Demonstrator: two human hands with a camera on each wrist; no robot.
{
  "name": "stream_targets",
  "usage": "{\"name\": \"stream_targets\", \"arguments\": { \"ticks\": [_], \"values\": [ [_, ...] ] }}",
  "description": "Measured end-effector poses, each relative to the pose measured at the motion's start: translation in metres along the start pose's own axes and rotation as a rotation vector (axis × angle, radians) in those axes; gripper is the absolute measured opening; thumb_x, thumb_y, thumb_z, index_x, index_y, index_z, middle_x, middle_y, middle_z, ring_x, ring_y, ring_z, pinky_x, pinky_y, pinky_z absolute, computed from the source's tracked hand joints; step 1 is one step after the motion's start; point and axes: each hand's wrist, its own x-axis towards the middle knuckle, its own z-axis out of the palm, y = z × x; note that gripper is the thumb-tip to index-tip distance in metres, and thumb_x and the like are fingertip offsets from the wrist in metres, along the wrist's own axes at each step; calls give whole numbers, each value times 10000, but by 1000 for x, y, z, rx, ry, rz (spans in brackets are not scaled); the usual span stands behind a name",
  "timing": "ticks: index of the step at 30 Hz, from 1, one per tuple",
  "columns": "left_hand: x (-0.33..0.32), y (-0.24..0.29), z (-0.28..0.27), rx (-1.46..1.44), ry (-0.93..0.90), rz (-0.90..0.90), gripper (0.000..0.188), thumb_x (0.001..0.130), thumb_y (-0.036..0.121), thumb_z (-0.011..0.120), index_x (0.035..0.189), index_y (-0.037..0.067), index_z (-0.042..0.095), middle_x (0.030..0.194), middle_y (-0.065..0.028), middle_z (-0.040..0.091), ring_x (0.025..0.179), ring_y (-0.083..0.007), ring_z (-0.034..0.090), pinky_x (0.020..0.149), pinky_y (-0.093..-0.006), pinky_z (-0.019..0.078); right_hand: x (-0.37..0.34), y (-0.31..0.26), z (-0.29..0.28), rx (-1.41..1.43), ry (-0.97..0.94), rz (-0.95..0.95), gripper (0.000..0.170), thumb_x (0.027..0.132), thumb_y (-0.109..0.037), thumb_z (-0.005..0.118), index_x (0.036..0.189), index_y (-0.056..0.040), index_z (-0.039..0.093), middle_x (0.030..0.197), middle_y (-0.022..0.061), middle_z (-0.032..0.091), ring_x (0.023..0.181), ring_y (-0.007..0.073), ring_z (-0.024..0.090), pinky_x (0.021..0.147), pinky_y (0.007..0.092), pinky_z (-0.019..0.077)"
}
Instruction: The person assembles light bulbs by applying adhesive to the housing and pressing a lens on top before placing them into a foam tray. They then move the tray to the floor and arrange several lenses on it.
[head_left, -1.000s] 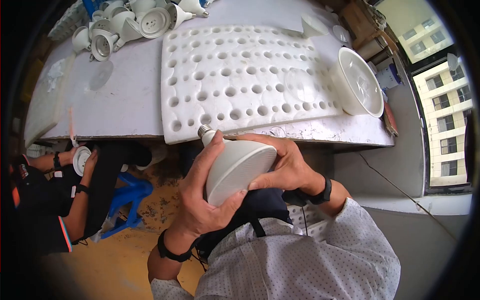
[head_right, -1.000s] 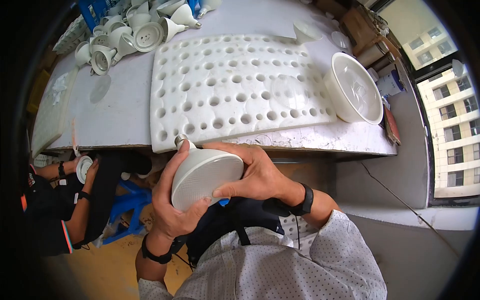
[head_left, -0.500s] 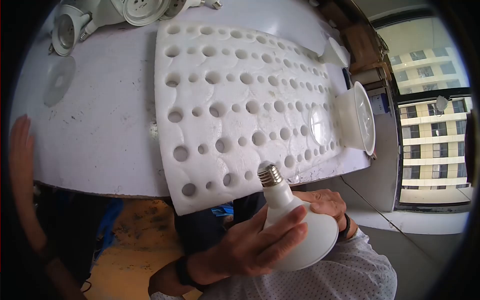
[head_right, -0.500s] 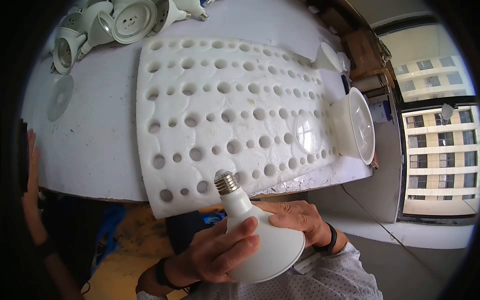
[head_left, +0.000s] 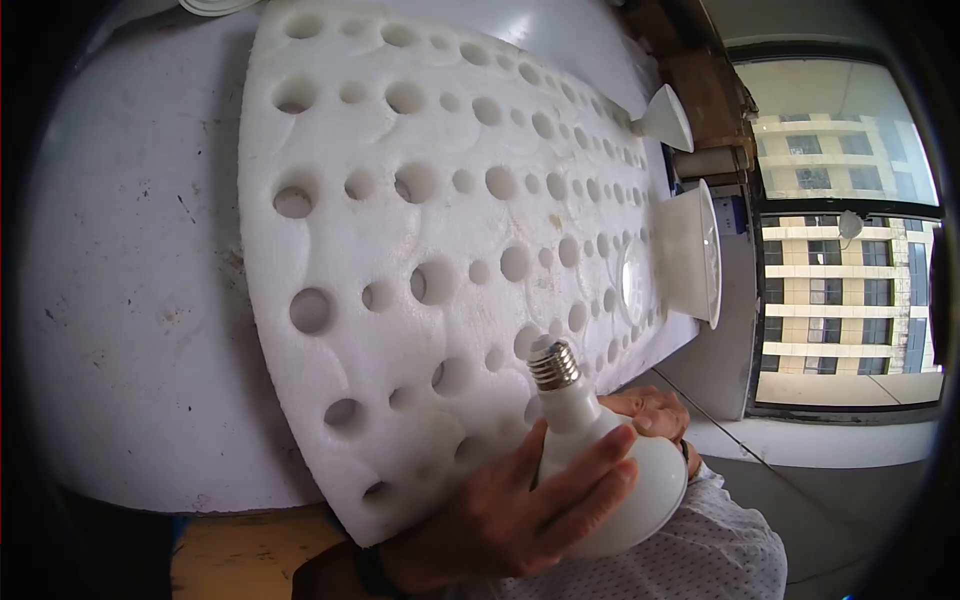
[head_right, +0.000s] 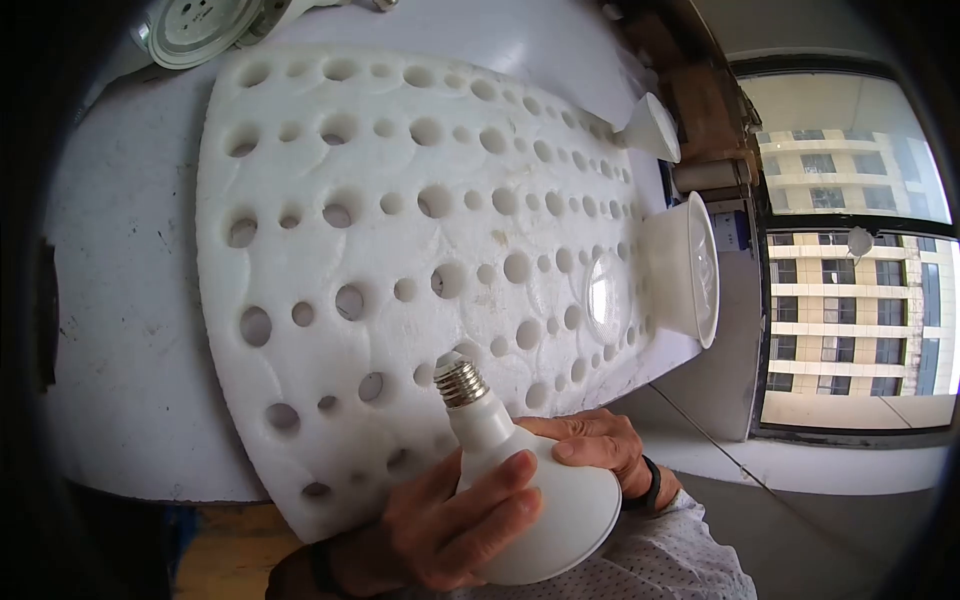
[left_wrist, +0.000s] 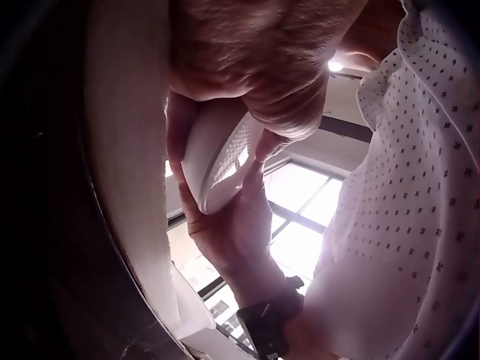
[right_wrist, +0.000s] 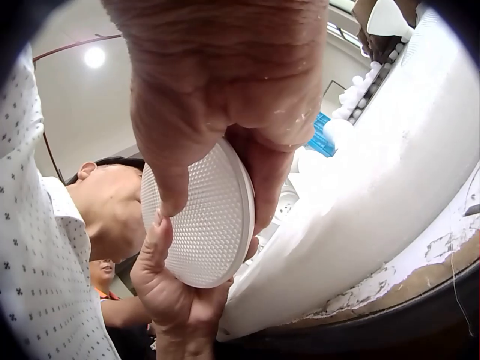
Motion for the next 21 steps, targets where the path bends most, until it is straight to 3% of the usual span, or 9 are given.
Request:
{"name": "stream_targets", "arguments": {
  "ticks": [2, 3, 9, 18, 20, 21],
  "values": [
    [1, -3, -3, 74, -9, 0, 365, 792, 118, 590, 1148, 49, 550, 1235, -109, 563, 789, -343, 651, 581, -299, 559, 4, -3, 3, 12, 40, 41, 478, 773, -214, 554, 1160, 66, 571, 1094, 179, 627, 1003, 205, 601, 911, 287, 440],
    [1, -5, -2, 73, -3, 0, 365, 792, 118, 590, 1148, 49, 550, 1235, -109, 563, 789, -343, 651, 581, -299, 559, 5, -3, 1, 5, 42, 43, 478, 773, -214, 554, 1160, 66, 571, 1094, 179, 627, 1003, 205, 601, 911, 287, 440],
    [-2, -3, -1, 82, 18, -48, 382, 782, 97, 577, 1157, 33, 545, 1255, -125, 544, 802, -360, 643, 630, -335, 566, 11, 10, -17, -286, -51, -110, 479, 789, -210, 599, 1184, 56, 554, 1067, 218, 628, 940, 241, 635, 851, 292, 482],
    [-5, -3, -3, -25, -23, -181, 579, 658, 108, 631, 1214, 8, 503, 1296, -160, 502, 844, -386, 632, 675, -375, 555, 34, 40, -25, -412, -68, -709, 510, 773, -211, 666, 1193, 50, 541, 1072, 217, 627, 887, 236, 656, 796, 292, 507],
    [-2, -6, -6, -58, -62, -174, 469, 729, 125, 684, 1136, -32, 511, 1221, -274, 506, 964, -412, 609, 768, -416, 546, 34, 43, -23, -432, -65, -851, 519, 770, -212, 681, 1195, 49, 538, 1073, 216, 627, 875, 235, 660, 784, 291, 513],
    [0, -6, -6, -54, -69, -167, 469, 729, 125, 684, 1136, -32, 511, 1221, -274, 506, 964, -412, 609, 768, -416, 546, 35, 40, -22, -428, -62, -860, 519, 770, -212, 681, 1195, 49, 538, 1073, 216, 627, 875, 235, 660, 784, 291, 513]
  ]
}}
